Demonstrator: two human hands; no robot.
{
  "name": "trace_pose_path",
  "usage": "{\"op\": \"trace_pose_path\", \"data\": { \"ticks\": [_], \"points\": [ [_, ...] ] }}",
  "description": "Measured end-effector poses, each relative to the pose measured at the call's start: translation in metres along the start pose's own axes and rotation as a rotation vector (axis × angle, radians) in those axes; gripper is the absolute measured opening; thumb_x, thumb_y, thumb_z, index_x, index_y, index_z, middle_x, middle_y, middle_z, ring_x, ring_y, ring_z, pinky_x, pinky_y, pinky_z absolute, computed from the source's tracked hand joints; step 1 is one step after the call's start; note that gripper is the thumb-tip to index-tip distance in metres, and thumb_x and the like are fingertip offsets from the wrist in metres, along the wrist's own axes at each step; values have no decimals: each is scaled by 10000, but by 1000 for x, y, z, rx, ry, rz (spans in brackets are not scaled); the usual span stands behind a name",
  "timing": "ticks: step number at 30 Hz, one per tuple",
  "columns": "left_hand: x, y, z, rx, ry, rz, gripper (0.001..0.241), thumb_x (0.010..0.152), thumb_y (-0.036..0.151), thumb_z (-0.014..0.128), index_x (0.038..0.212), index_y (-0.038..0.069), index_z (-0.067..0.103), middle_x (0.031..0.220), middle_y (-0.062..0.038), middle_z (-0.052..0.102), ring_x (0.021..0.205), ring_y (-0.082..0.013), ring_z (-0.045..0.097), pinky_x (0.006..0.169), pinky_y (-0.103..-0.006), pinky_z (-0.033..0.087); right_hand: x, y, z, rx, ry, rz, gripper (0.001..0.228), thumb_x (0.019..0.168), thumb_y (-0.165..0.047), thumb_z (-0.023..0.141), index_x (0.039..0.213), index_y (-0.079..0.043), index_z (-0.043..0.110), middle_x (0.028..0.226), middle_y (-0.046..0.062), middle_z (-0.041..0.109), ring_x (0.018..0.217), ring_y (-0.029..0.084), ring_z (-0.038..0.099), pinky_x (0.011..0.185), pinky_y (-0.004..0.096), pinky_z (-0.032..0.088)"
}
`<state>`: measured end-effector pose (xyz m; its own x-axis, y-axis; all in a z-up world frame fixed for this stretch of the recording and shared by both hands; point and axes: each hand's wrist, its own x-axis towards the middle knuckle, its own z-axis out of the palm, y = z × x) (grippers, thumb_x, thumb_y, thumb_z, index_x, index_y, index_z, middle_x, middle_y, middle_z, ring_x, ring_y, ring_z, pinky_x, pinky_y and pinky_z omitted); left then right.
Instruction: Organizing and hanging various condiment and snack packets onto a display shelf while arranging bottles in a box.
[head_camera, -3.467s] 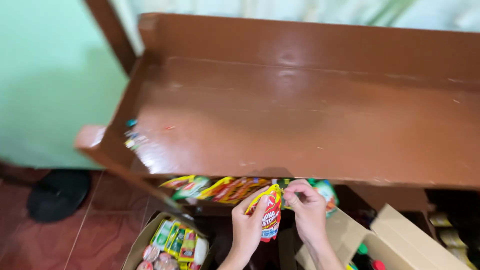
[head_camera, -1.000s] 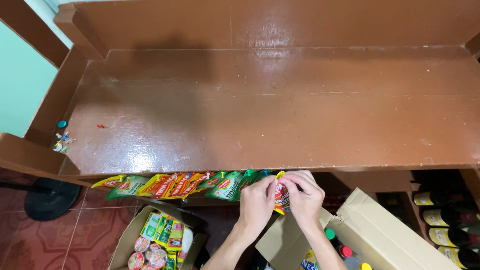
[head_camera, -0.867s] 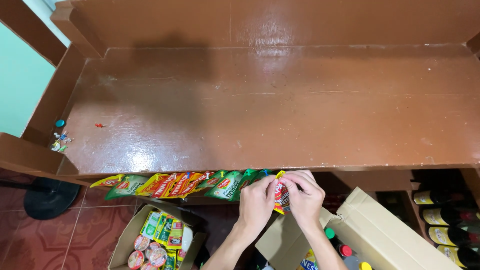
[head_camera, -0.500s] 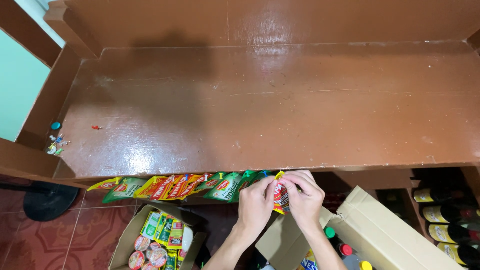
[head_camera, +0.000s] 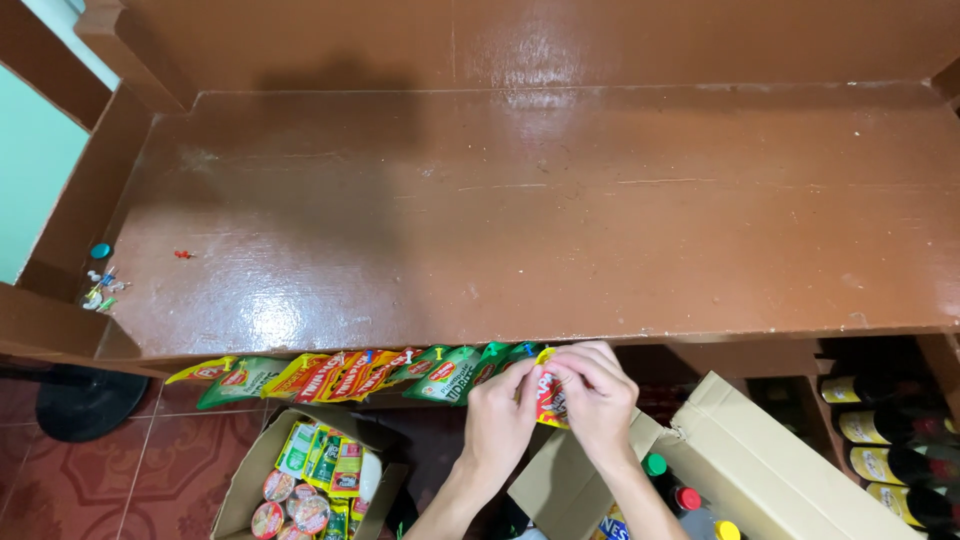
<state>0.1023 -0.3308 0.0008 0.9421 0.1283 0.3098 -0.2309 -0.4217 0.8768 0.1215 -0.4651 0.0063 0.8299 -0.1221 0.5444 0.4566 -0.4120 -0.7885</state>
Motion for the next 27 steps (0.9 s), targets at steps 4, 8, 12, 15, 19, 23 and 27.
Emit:
{"op": "trace_pose_path", "data": {
  "ticks": [4, 8, 12, 15, 19, 23, 27],
  "points": [
    [2, 3, -7, -14, 5, -74, 175, 936, 122, 694, 1065, 20, 752, 812, -205, 741, 656, -299, 748, 581, -375, 576, -1, -1, 6, 10, -14, -30, 92, 794, 62, 764, 878, 28, 745, 886, 98, 750, 866, 206, 704, 793, 311, 579],
    [4, 2, -7, -11, -2, -80, 172, 934, 126, 700, 1057, 18, 754, 800, -210, 735, 646, -311, 737, 579, -382, 568, 0, -1, 9, 8, -4, -13, 94, 799, 70, 757, 885, 34, 743, 896, 99, 752, 866, 205, 701, 789, 311, 577],
    [4, 1, -7, -13, -8, -41, 171, 944, 129, 694, 1053, 8, 744, 818, -211, 732, 668, -321, 733, 588, -388, 563, -1, 1, 9, 1, 1, -17, 97, 805, 66, 758, 896, 35, 744, 911, 102, 753, 875, 206, 700, 793, 310, 574],
    [5, 1, -8, -25, 3, -24, 172, 951, 134, 693, 1057, 11, 747, 839, -209, 739, 701, -327, 740, 603, -385, 574, -1, -1, 12, -12, 11, 3, 96, 809, 56, 768, 900, 34, 746, 909, 103, 753, 863, 202, 699, 777, 301, 573],
    [7, -1, -7, -6, -13, -51, 167, 947, 143, 699, 1033, 9, 747, 819, -210, 736, 680, -330, 733, 597, -393, 566, -1, -3, 15, -12, 34, 24, 94, 815, 52, 773, 903, 33, 749, 902, 99, 752, 856, 197, 698, 773, 296, 572],
    [8, -4, -6, -32, -21, -45, 167, 950, 151, 698, 1031, 14, 747, 830, -202, 742, 690, -325, 741, 604, -388, 575, -1, -5, 16, 2, 51, 79, 93, 818, 49, 779, 905, 34, 751, 898, 95, 752, 843, 181, 692, 767, 290, 572],
    [10, -5, -7, -17, -34, -62, 173, 940, 159, 711, 1027, 16, 751, 831, -204, 745, 687, -333, 736, 593, -388, 575, 0, -13, 18, -16, 69, 160, 87, 815, 57, 774, 897, 35, 757, 888, 94, 753, 821, 167, 698, 759, 282, 571]
  ]
}}
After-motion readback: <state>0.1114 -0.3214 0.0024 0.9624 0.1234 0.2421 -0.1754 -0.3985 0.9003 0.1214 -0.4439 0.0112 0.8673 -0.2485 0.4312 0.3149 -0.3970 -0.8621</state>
